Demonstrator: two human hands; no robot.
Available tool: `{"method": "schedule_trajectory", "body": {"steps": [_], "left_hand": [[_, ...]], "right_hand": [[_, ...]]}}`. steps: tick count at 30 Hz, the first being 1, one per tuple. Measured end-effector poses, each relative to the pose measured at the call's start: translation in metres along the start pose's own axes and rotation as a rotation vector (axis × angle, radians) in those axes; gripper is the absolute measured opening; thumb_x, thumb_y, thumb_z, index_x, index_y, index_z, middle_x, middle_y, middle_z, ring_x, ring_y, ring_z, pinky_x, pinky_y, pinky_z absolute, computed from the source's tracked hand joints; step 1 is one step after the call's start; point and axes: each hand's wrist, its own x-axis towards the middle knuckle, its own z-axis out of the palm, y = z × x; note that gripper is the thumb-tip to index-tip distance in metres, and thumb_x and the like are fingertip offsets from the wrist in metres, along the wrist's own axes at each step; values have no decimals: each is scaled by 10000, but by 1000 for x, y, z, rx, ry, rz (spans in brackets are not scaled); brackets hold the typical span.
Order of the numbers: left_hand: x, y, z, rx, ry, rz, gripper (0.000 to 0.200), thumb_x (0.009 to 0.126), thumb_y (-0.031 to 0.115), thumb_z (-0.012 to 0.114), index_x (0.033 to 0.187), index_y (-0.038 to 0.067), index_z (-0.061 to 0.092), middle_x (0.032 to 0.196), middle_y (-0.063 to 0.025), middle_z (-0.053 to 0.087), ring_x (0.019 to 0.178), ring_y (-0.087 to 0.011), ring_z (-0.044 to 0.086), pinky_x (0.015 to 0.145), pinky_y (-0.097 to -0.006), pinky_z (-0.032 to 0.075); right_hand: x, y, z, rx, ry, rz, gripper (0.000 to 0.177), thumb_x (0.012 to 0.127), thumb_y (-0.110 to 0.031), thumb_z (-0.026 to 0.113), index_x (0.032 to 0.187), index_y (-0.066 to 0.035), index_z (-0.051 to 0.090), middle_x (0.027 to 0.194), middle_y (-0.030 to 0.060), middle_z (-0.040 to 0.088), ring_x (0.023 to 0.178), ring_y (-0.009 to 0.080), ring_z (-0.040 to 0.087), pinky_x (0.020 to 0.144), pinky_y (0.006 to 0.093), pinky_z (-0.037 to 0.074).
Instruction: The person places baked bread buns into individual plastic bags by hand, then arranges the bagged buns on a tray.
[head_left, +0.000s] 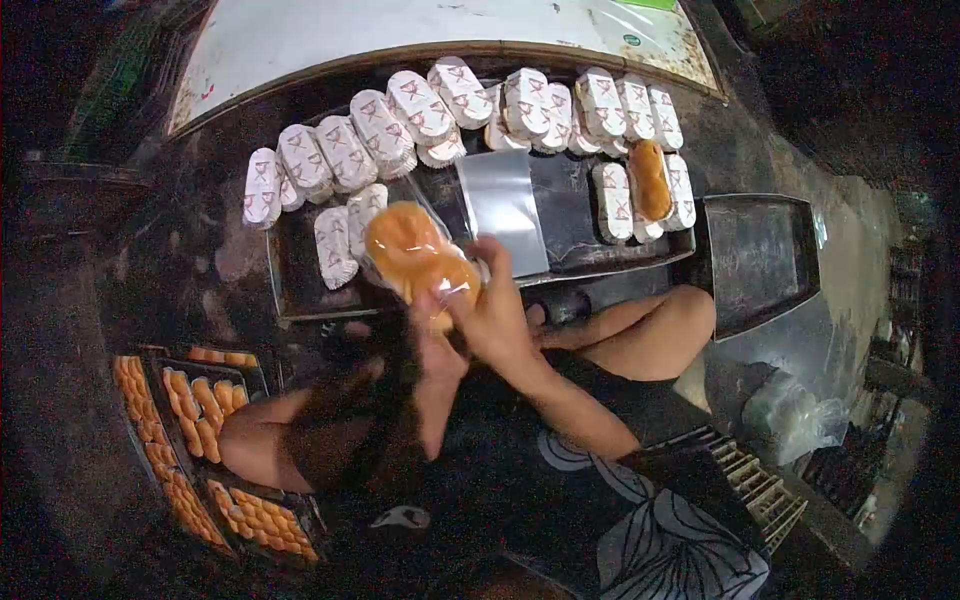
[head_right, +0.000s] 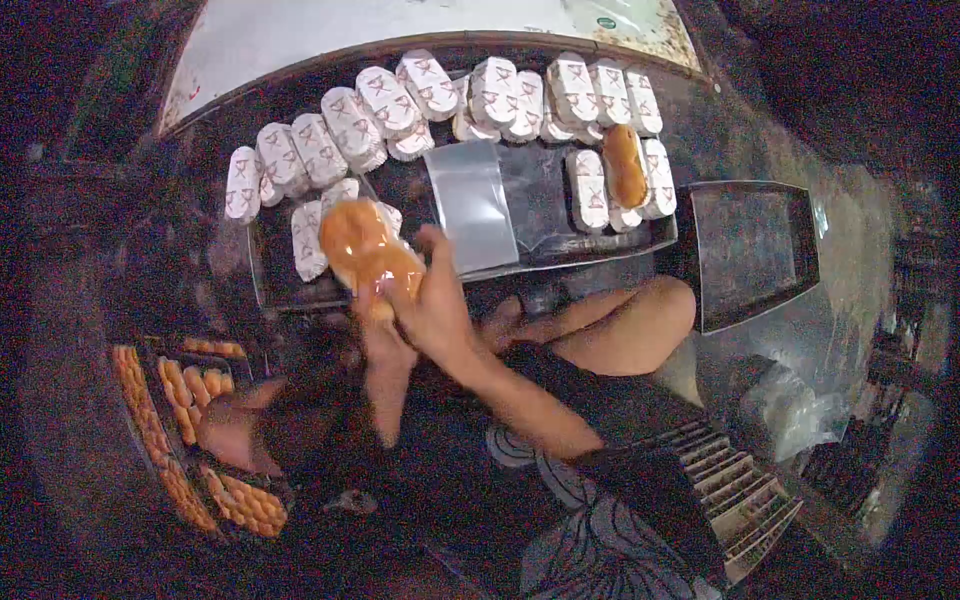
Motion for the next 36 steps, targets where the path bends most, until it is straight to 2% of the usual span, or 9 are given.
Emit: {"method": "schedule_trajectory", "body": {"steps": [3,5,7,13,15,18,22,26,36], "left_hand": [[-1,0,-13,246,247,106,502,826,385,451,1186,41,385,1111,-104,488,1036,-210,469,856,-300,394],[1,20,-24,-98,-258,-106,477,828,352,462,1183,43,387,1093,-91,497,1031,-182,460,846,-299,389],[-6,-6,-3,338,132,50,567,800,386,529,1210,35,355,1161,-109,441,975,-185,486,788,-286,424],[50,-49,-53,2010,-498,641,504,755,224,573,1197,40,417,1194,-203,414,1054,-333,438,819,-399,418],[70,-58,-80,1922,-522,-365,376,750,202,570,1068,11,509,1168,-164,459,1069,-369,416,834,-430,390],[75,-41,-73,2270,-569,-130,197,738,197,567,857,41,593,979,-125,564,962,-315,500,761,-423,417],[68,-19,-77,2047,-815,579,177,700,230,610,691,54,602,666,-124,546,682,-284,560,645,-391,445],[52,4,-25,1946,-660,-20,99,688,154,632,743,74,618,730,-90,561,685,-245,565,616,-338,442],[1,-4,-12,1201,-130,217,335,746,126,619,1064,52,542,880,-67,532,803,-152,498,690,-256,403]], "right_hand": [[5,15,3,-123,89,-133,644,778,-199,579,1237,77,221,1163,281,393,1093,385,407,940,388,309],[-13,20,-4,-300,-26,-467,607,762,-180,614,1231,38,296,1105,233,447,943,317,519,818,349,405],[6,30,-19,-483,-64,-249,505,747,-120,603,1200,-23,402,993,227,533,854,288,572,690,366,456],[133,-62,-75,-403,392,-408,321,777,-216,573,995,19,545,811,193,600,691,249,596,618,336,453],[150,-48,-65,-518,415,-741,587,766,-225,602,1242,-5,340,1124,243,473,1025,331,474,869,350,374],[78,29,-52,-375,-92,-182,518,764,-194,606,1188,21,400,1071,201,522,917,228,543,788,330,436],[-24,108,-39,-313,-467,43,221,759,-142,612,929,-28,530,691,96,569,725,139,550,678,278,442],[-23,113,-30,-493,-126,35,187,747,-113,607,790,-25,447,615,124,535,581,180,518,550,308,421],[39,49,-15,734,-91,202,519,856,-379,453,1179,24,401,983,127,543,834,149,543,664,237,434]]}}
